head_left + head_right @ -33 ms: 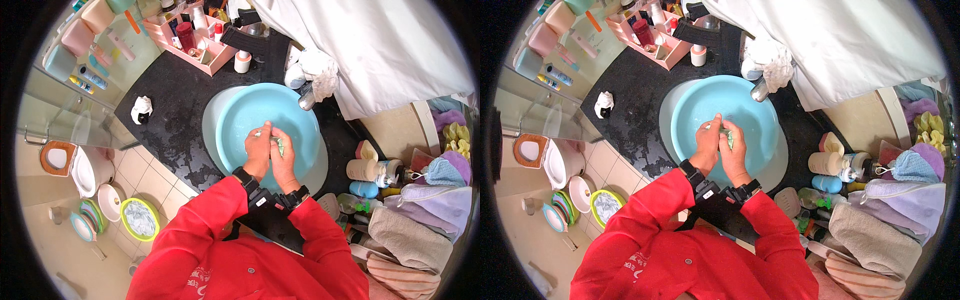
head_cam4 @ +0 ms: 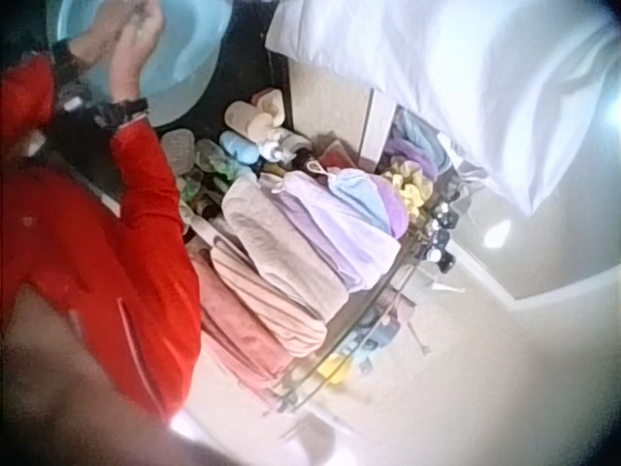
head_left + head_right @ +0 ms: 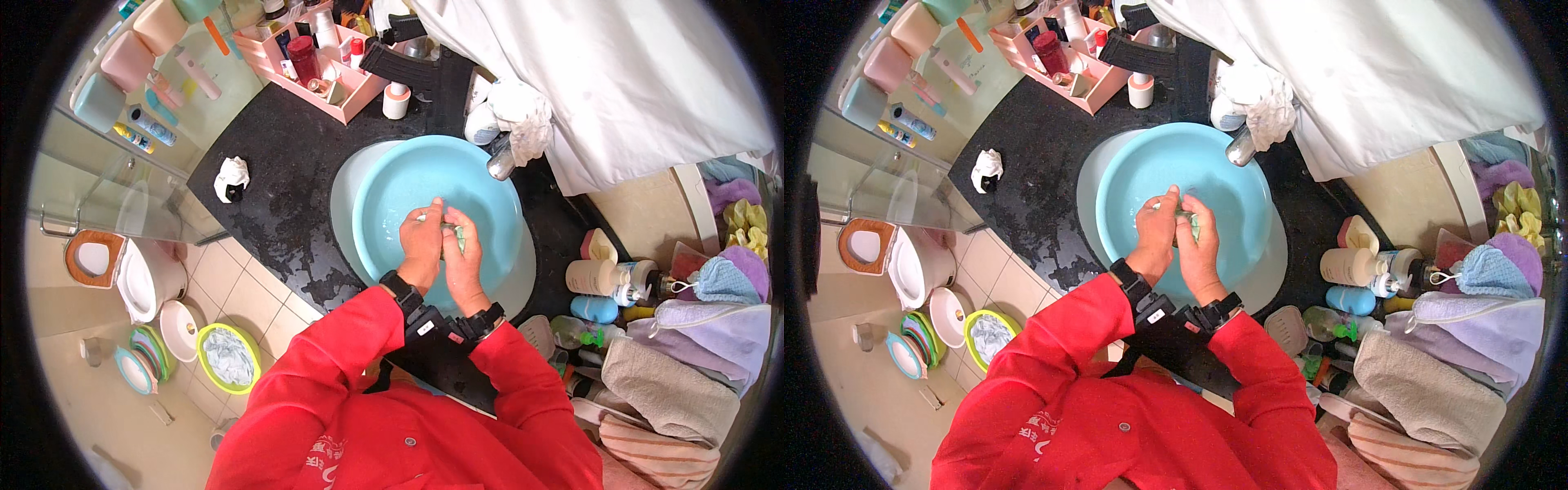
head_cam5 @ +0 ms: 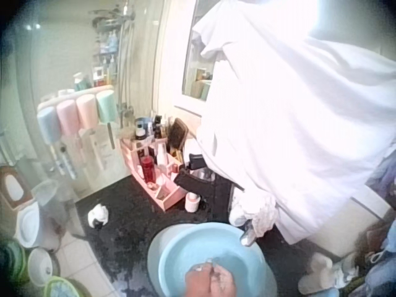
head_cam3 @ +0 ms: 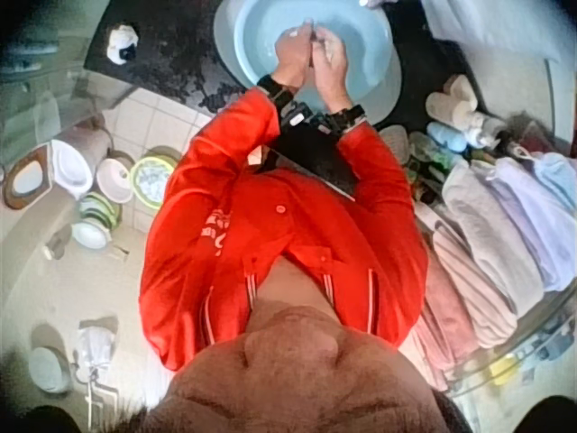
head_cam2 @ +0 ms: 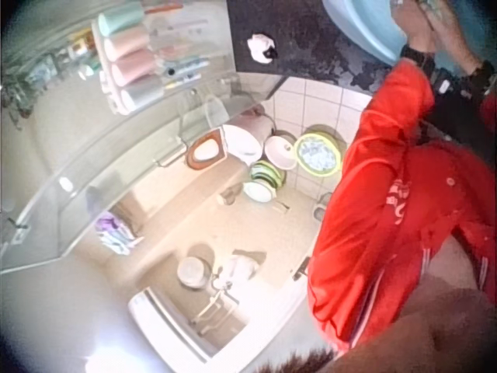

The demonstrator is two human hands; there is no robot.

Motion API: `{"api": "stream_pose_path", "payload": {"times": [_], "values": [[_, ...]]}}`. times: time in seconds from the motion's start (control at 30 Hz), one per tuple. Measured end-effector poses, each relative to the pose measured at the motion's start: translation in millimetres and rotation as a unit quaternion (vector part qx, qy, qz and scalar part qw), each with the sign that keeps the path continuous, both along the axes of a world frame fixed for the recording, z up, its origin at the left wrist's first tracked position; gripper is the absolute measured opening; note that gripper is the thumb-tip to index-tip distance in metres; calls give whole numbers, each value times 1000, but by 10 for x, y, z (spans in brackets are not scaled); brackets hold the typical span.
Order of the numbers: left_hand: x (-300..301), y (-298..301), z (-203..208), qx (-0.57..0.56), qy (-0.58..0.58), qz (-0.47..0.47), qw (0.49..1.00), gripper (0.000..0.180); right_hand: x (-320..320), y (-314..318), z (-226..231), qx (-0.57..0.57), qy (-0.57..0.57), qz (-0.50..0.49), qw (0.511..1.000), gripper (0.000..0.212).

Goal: The person washes small pieces of cloth by hand in a blue basin under running tap water. They repeatedly submerge, rub, and wring the items, then place them aside on the counter.

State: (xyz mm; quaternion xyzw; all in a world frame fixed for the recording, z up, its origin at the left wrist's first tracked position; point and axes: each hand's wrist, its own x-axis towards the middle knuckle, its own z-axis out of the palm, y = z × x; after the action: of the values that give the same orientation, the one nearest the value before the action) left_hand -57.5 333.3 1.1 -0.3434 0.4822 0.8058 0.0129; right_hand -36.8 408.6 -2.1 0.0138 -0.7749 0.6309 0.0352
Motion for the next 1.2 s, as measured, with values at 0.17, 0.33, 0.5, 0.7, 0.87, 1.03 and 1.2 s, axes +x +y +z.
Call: {"api": "stream_pose_path", "payload": {"times": [0.17,0.33,0.5,0.7,0.87,1.03,1.2], "values": [[13,-15,109,-201,47,-65,976,31,-26,10,56,-292,-167,-46,941,30],[103,-8,130,-429,240,-125,861,26,-47,205,-70,-451,-344,-33,823,30],[220,13,160,-545,336,-180,747,24,-34,388,-355,-510,-356,101,776,32],[358,29,178,-588,411,-209,665,21,-2,536,-444,-496,-398,184,749,36],[408,-6,217,-577,446,-281,624,13,-34,510,-377,-461,-444,175,748,42],[480,38,249,-568,471,-320,595,14,18,565,-267,-465,-480,192,718,48],[535,51,235,-546,481,-285,624,9,50,571,-114,-468,-506,194,698,54]]}}
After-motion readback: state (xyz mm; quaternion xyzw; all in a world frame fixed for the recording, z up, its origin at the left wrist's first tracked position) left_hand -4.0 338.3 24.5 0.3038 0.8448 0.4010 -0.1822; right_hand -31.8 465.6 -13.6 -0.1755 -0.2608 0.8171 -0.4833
